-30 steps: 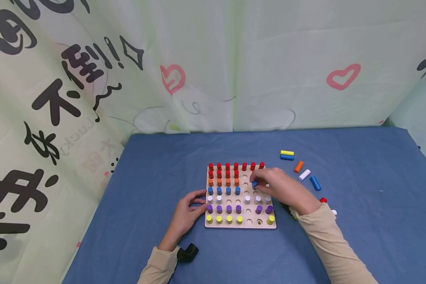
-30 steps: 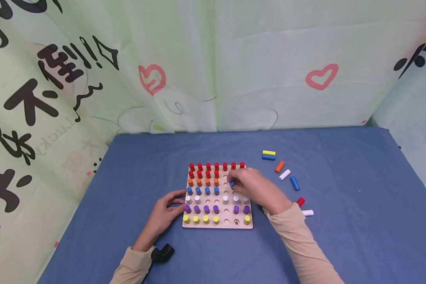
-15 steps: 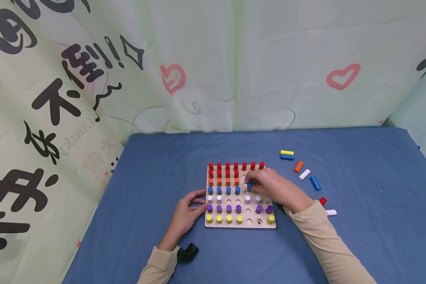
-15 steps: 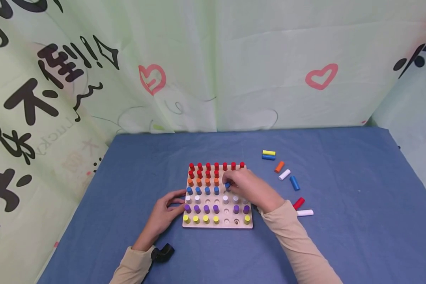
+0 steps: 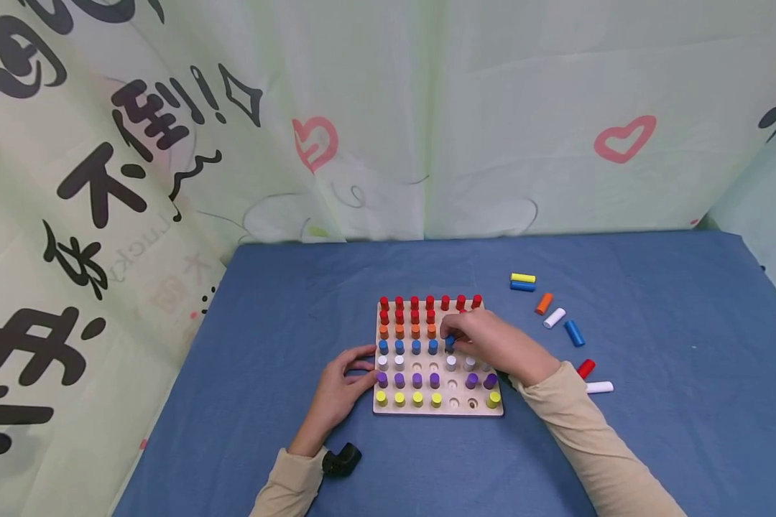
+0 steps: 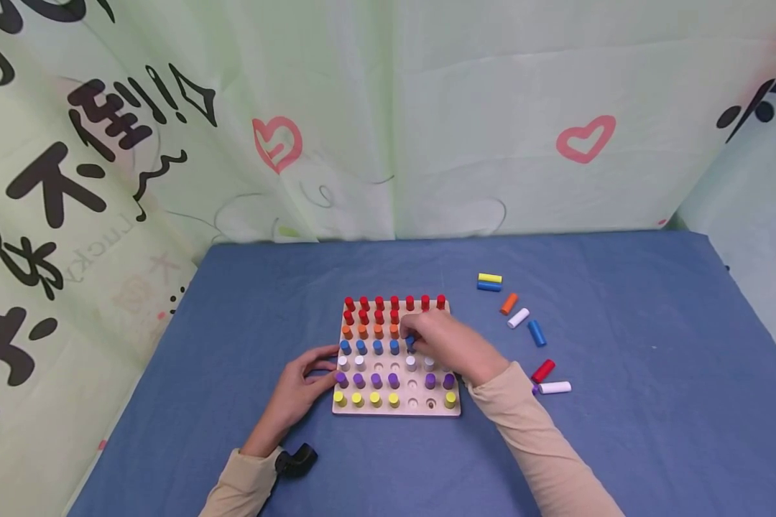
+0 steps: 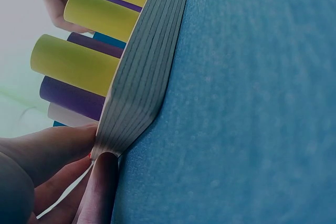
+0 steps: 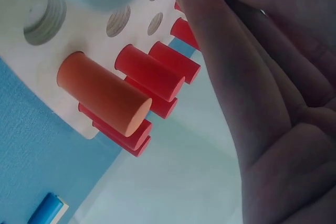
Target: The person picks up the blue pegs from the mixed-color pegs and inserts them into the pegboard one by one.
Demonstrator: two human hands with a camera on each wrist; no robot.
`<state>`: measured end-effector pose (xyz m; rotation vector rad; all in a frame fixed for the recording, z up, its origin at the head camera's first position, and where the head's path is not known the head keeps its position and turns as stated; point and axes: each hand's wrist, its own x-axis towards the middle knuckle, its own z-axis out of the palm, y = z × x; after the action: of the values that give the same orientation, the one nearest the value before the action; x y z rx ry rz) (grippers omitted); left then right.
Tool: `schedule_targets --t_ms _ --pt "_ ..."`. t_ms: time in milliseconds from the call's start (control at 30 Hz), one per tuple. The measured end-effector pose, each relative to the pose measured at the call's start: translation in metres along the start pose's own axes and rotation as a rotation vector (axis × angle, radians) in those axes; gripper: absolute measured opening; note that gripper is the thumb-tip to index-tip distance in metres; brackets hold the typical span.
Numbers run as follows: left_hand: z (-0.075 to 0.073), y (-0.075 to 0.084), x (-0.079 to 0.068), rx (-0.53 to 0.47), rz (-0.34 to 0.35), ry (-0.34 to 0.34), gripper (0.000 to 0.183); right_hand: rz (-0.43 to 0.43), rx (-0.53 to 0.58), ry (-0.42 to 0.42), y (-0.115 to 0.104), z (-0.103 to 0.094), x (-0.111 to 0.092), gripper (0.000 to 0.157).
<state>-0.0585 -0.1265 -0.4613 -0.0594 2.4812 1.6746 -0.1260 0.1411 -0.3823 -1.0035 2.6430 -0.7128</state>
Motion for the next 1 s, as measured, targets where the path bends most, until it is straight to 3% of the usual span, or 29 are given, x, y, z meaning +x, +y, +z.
schedule_targets --t_ms 1000 --pt "0.0005 -0.0007 0.0003 0.008 0.005 0.003 0.044 0.046 -0.012 -0.04 -0.0011 -0.0007 0.0008 0.015"
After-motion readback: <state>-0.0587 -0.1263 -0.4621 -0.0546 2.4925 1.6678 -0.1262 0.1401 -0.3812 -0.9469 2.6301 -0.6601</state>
